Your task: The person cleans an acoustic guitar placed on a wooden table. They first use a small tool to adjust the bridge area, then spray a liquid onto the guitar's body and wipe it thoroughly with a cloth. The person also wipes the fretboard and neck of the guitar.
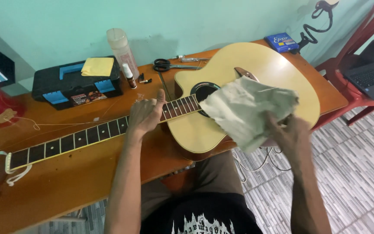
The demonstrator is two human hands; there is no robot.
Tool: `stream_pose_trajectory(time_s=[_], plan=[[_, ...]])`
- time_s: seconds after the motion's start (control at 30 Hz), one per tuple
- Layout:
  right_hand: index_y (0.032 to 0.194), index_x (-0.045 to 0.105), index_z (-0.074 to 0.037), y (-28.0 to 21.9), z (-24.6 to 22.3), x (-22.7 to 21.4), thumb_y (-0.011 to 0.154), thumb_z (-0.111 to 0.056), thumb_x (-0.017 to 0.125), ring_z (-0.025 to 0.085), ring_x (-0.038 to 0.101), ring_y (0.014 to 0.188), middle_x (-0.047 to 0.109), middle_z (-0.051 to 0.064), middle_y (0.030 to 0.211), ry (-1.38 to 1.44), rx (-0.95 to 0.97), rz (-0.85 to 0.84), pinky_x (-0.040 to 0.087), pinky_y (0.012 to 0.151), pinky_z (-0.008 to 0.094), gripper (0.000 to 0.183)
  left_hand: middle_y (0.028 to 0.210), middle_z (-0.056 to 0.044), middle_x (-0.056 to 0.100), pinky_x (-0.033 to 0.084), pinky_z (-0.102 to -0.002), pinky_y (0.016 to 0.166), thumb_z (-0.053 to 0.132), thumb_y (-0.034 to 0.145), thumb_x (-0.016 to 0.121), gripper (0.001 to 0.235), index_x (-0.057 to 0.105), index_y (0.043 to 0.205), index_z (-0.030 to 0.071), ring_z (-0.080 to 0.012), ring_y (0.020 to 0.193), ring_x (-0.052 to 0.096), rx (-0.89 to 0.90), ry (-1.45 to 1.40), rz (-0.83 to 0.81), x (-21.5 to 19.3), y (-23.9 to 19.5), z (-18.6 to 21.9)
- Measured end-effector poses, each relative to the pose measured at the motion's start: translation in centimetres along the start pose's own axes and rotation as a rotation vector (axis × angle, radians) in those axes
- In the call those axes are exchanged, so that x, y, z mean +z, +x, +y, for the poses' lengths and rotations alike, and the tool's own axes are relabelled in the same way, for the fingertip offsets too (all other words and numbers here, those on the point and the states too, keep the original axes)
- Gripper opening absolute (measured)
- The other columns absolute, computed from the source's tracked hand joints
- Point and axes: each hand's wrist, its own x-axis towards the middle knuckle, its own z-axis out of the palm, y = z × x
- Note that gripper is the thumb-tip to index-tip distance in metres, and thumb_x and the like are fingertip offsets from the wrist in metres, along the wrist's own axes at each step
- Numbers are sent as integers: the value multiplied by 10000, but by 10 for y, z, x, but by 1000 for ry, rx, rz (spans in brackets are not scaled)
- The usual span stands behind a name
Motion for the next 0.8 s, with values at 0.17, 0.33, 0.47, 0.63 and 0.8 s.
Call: stream_pose_trajectory(time_s=[0.17,0.33,0.47,0.63,0.8], plan=[[1558,649,-248,-11,12,-42,1000,-785,504,85,636,468,767,-51,694,-1081,-202,460,432,383,198,788,687,-14,779,364,-245,520,754,880,-18,742,253,436,224,-65,360,382,71,-30,94,-7,-6,11],[1577,201,-154,-8,-34,-9,672,-705,763,348,20,1529,93,135,1657,-710,-978,-167,97,1172,639,1199,512,51,510,311,-251,468,757,902,-21,716,268,480,256,-52,363,302,95,-12,115,4,1,0],[1613,247,-290,19,8,44,374,-346,981,378,204,1558,159,124,1729,-1135,-1177,-38,331,1178,566,1441,844,-292,718,386,-648,1074,811,961,-91,1179,749,896,-13,-521,1046,678,81,58,11,5,9,-16],[1571,372,0,35,31,46,1016,-353,311,376,508,1392,474,218,1561,-686,-1212,-9,500,1031,454,660,827,-294,713,364,-651,1091,815,956,-73,1149,734,849,4,-532,1037,676,73,68,10,3,5,-11],[1636,297,-60,61,67,30,755,-434,746,488,571,1259,530,250,1492,-573,-836,-66,521,981,604,1057,808,-277,714,390,-641,1068,799,963,-77,1122,723,812,29,-523,1022,684,65,40,46,4,4,-10]])
